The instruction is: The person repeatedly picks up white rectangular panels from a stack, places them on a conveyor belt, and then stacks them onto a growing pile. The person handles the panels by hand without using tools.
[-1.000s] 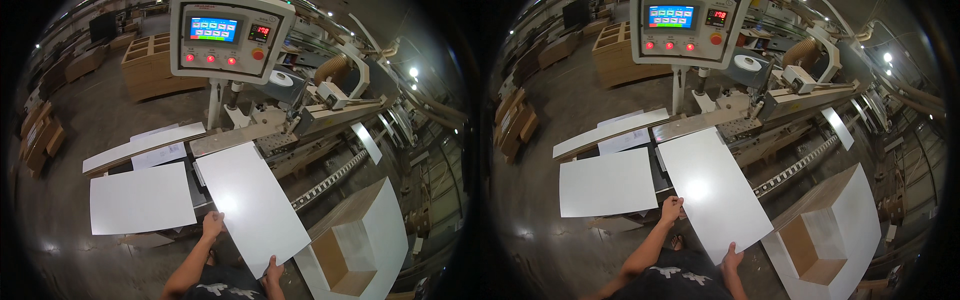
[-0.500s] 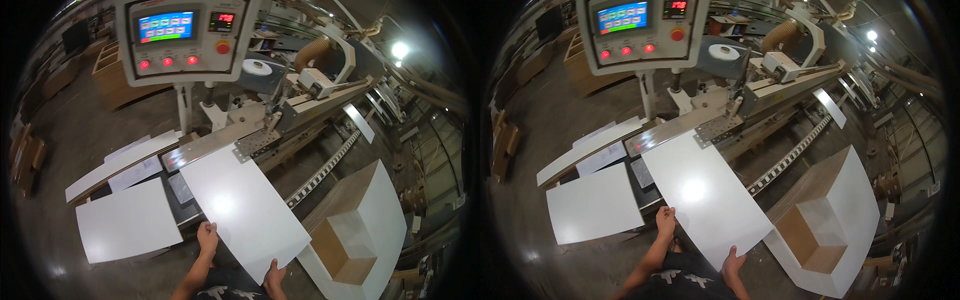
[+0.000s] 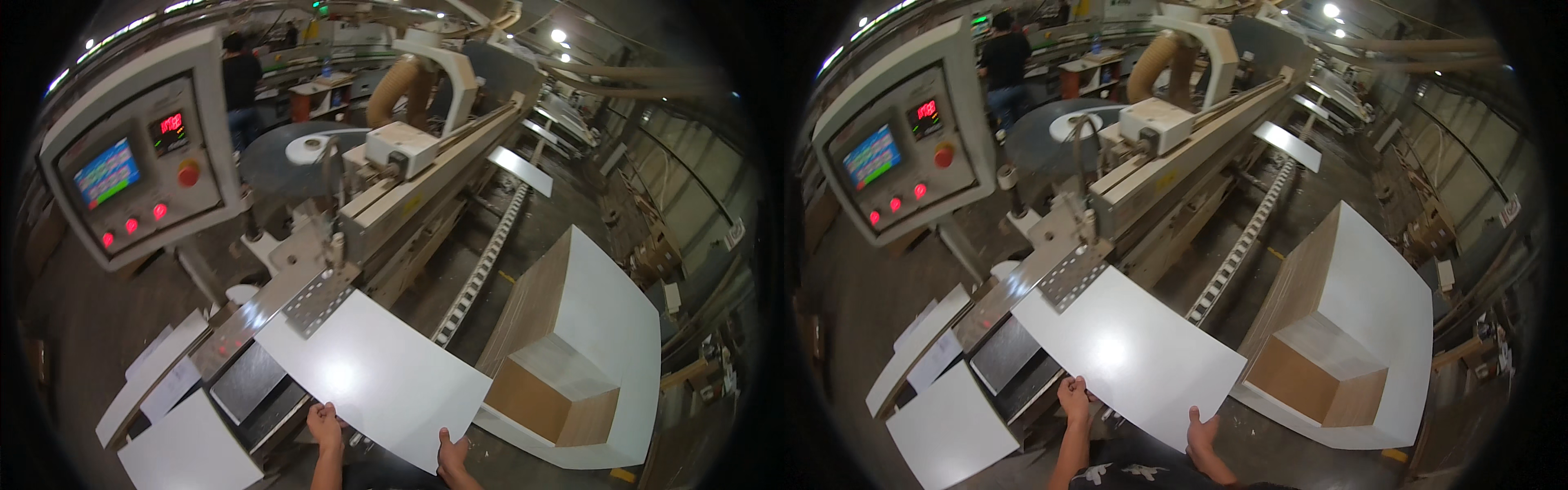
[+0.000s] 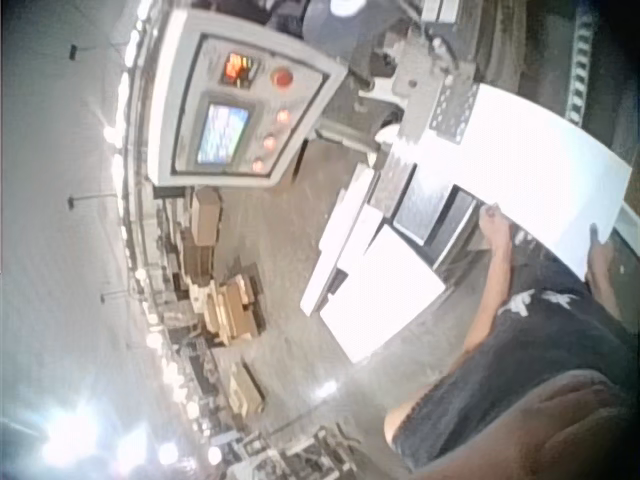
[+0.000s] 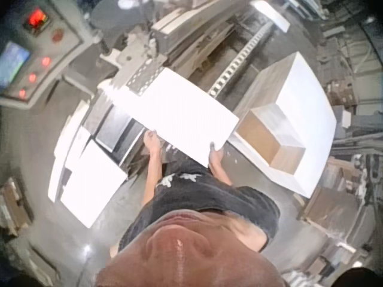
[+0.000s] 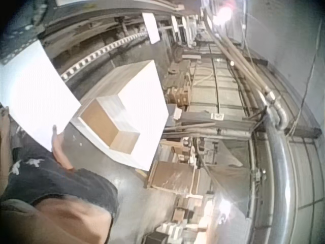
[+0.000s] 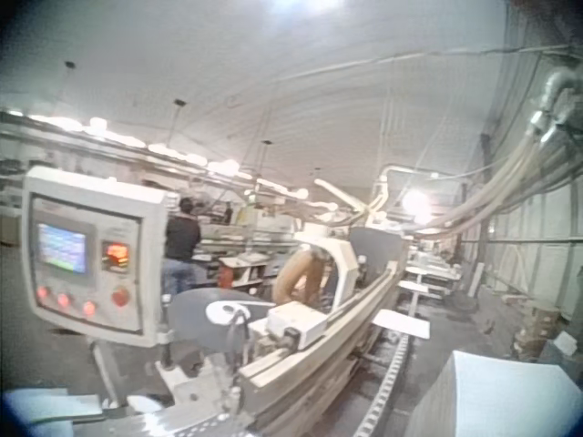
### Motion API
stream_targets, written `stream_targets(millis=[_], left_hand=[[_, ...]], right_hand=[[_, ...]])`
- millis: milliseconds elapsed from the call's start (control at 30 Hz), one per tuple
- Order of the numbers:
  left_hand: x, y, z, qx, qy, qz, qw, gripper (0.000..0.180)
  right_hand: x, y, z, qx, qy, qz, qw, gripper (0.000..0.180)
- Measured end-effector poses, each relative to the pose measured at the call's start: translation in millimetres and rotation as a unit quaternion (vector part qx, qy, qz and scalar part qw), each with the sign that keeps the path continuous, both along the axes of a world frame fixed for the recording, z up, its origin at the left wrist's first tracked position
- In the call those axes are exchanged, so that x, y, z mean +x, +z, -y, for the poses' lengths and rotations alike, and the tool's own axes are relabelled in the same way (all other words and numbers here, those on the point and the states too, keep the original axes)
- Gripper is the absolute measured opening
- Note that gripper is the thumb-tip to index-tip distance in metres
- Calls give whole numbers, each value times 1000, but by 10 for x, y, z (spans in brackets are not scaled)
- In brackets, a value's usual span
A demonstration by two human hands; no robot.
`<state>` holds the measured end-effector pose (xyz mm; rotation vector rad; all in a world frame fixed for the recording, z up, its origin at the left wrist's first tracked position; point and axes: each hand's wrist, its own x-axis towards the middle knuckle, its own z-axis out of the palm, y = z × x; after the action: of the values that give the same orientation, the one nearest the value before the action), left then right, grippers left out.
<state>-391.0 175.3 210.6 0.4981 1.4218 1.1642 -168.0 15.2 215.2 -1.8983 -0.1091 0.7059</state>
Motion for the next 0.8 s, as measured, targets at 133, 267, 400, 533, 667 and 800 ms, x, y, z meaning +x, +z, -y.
stream_targets(millis=[133,267,400,533,667,800], left_hand=[[413,-13,-271,-10,11,-8,1000,19],[615,-131,-517,-7,1,13,1000,20],[925,-122,-690,41,-38,-31,998,18],[1194,99,-746,-28,-43,-106,993,23],[873,197,-335,48,88,-169,981,23],[-41,-275,440,85,331,-256,904,29]], right_hand=[[376,89,-296,-3,-3,18,1000,47],[721,-231,-514,30,-9,-12,999,51],[1094,-313,-720,125,20,-84,988,54],[1437,-161,-834,83,37,-158,983,53],[1947,-187,-857,124,115,-245,954,49],[2044,-183,-758,67,130,-216,965,42]])
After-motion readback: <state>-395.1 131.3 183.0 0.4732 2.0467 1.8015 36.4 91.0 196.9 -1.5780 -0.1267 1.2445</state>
